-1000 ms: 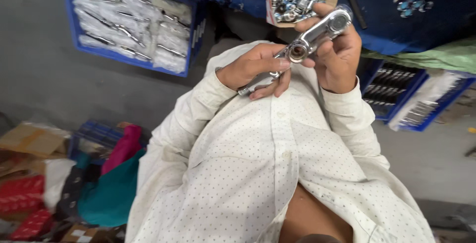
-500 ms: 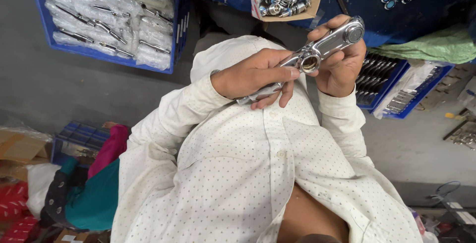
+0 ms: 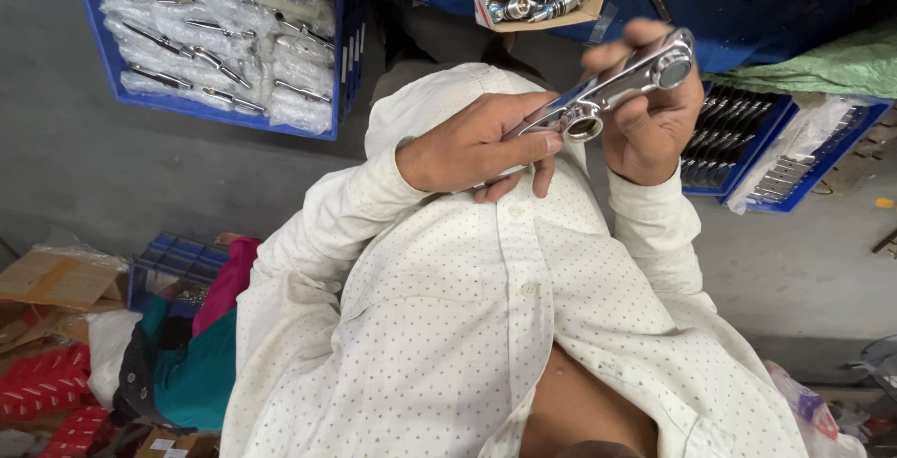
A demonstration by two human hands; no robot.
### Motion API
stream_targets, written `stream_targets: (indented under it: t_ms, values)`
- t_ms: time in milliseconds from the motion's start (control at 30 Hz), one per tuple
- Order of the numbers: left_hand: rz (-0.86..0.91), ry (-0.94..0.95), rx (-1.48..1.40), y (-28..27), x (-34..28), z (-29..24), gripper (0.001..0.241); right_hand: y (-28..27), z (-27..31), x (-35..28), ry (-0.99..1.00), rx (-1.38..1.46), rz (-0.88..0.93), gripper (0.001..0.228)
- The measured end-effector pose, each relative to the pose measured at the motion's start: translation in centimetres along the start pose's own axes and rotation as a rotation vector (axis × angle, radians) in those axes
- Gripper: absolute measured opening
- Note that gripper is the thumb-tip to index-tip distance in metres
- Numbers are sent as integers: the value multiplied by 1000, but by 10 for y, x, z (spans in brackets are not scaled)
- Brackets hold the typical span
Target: The person picks up a metal handle and inserts components into a circular opening. They use a red-handled tool to tighten a screw and a silver metal bar to further secure parts before placing the assembly onto a blue tray.
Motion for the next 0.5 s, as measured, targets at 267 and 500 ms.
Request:
stream_targets:
  t_ms: [267, 500]
  values:
    - [-196, 125, 179, -7, -9, 4, 31, 31, 47, -7, -509, -1232, 77, 25]
    - [-307, 162, 363, -6, -16, 4, 27, 68, 72, 6, -614, -1656, 123, 18]
Point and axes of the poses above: each hand's wrist, its own x-axis towards the middle knuckle, its own y-axis out of the palm, z = x × y, the point moved 1 cm from there along x, towards the middle knuckle, and after that the axes turned 9 degrees about y, right-handed, at the moved point
